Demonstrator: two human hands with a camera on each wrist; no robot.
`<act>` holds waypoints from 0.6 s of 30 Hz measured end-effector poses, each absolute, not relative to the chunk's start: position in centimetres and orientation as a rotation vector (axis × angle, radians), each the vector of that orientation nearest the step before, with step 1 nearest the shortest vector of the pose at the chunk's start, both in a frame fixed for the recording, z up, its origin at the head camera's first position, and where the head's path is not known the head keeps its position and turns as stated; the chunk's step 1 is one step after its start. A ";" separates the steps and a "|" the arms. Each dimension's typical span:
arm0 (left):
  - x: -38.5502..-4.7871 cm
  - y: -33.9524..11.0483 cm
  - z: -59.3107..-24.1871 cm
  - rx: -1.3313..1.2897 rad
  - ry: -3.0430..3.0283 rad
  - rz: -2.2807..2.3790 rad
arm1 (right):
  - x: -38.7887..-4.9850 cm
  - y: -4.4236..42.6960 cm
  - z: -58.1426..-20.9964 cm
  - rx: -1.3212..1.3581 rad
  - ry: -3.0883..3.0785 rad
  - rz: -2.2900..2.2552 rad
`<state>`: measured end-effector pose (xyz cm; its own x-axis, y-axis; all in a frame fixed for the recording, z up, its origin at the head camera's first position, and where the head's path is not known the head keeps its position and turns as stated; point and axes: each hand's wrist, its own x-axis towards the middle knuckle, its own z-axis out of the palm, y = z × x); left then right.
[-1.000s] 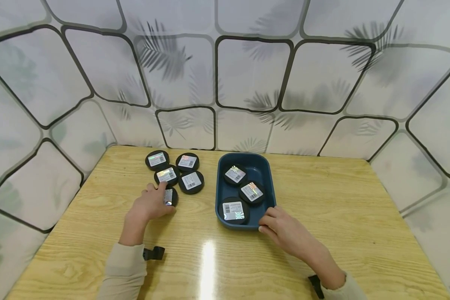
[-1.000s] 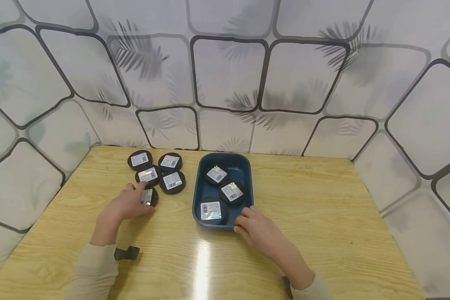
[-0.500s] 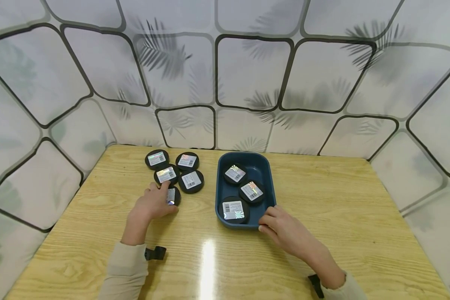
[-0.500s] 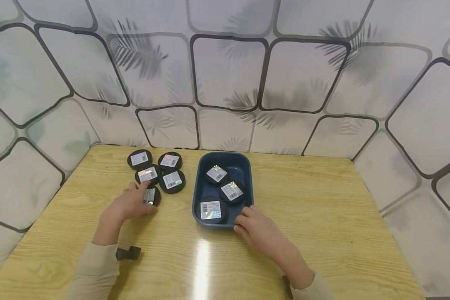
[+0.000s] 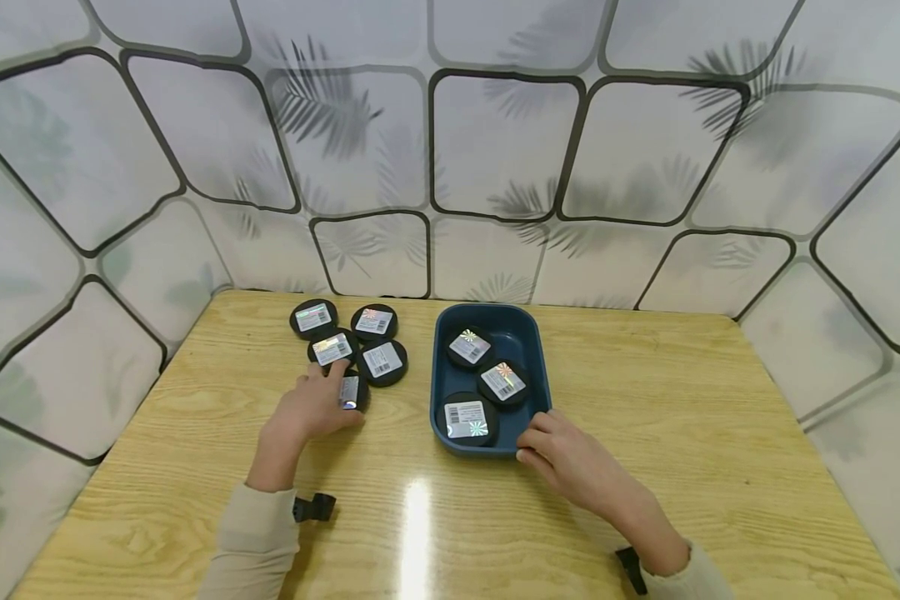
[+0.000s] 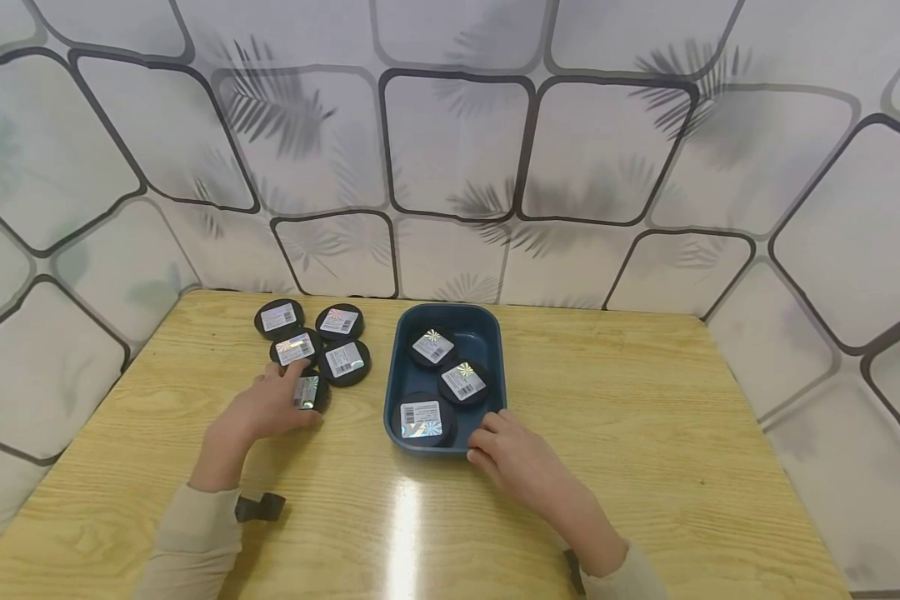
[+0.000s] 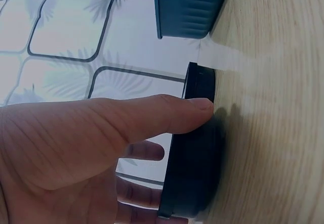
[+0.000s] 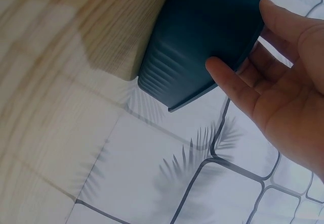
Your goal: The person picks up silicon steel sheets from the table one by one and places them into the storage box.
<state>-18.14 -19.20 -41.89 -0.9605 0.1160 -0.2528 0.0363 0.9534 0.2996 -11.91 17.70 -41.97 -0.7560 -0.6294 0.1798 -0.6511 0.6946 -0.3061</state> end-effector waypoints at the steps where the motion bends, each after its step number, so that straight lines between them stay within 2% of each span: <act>1: -18.1 -19.2 -41.8 0.115 2.838 0.425 | -11.9 17.7 -42.0 1.072 -2.836 0.549; 18: -17.7 -18.1 -40.5 0.206 2.902 0.415 | -12.0 17.7 -42.1 1.089 -2.811 0.551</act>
<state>-17.69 -18.13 -40.48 -0.9697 0.1653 -0.1796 0.1084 0.9509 0.2899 -12.01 17.75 -42.10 -0.7448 -0.6373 0.1978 -0.6648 0.6833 -0.3018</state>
